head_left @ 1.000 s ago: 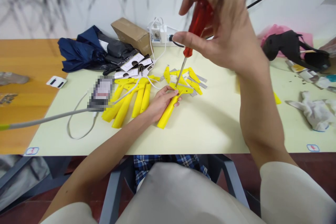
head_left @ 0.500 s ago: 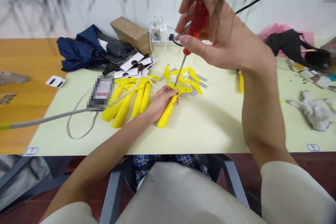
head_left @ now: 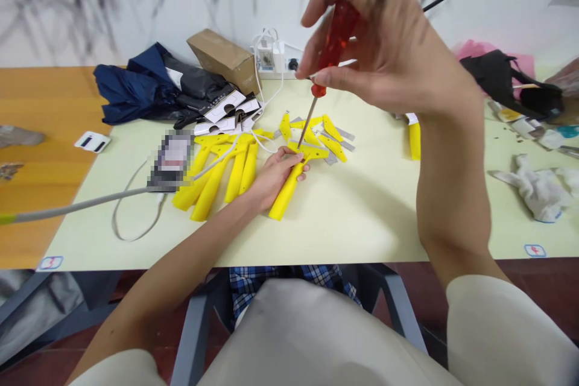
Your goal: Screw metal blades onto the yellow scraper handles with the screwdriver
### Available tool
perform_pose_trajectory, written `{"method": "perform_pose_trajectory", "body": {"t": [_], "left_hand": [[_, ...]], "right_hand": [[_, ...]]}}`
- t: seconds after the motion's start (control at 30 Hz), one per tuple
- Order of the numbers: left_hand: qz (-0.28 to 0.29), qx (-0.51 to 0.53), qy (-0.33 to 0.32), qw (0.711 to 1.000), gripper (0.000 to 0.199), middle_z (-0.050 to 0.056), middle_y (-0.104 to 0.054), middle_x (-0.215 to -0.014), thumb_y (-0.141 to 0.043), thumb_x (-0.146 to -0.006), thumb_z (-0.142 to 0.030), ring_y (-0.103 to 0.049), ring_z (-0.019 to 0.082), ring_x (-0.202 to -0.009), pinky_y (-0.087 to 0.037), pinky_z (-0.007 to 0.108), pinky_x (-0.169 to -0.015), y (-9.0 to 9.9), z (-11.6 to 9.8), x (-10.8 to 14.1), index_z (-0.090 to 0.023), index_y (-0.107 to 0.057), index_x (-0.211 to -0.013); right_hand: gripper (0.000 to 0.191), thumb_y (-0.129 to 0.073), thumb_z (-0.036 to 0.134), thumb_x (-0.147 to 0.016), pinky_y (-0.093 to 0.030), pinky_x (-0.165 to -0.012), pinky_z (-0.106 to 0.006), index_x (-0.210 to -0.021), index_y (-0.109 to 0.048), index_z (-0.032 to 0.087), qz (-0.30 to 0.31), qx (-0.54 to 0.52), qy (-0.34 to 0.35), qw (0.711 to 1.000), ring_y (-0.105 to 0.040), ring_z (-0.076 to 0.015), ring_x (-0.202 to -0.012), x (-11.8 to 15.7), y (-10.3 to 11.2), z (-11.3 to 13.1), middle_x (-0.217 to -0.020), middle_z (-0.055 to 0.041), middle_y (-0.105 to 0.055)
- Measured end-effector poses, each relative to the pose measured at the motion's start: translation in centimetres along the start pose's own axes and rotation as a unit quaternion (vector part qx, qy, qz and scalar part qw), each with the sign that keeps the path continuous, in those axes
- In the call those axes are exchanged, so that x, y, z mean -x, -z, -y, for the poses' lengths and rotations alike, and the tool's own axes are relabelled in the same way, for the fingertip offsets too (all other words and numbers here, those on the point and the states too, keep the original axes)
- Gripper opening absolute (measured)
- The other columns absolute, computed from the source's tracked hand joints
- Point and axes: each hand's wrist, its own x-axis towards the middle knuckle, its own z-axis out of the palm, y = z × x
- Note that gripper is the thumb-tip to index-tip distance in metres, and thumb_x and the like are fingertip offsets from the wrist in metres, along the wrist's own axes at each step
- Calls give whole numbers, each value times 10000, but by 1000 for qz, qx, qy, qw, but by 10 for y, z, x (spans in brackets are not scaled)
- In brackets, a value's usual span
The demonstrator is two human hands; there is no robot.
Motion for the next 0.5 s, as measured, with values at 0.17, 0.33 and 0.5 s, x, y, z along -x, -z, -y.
{"method": "perform_pose_trajectory", "body": {"t": [0.17,0.33,0.5], "left_hand": [[5,-4,1,1000,352,43,-671,-951,-843,-936,-129,-696,145,-805,-462,222,-611,1,2,0,-219,-508,-995],[3,-5,-3,1000,387,45,-671,-981,-877,-915,-152,-698,148,-827,-466,235,-629,3,3,-1,-221,-508,-1010],[9,-16,-9,1000,374,42,-669,-979,-869,-924,-163,-697,148,-833,-466,236,-630,2,3,0,-221,-512,-1019]], "right_hand": [[350,-963,359,-852,-692,-810,-472,-1018,-657,332,-71,113,48,990,-743,-294,-892,-2,-3,-1,-974,-2,-741],[415,-944,316,-872,-704,-811,-409,-1096,-595,330,-34,104,48,993,-739,-240,-903,-1,-4,-7,-1119,5,-722],[418,-929,280,-903,-721,-827,-390,-1184,-619,296,11,-20,64,998,-768,-246,-1041,0,-5,-7,-1245,-25,-721]]}}
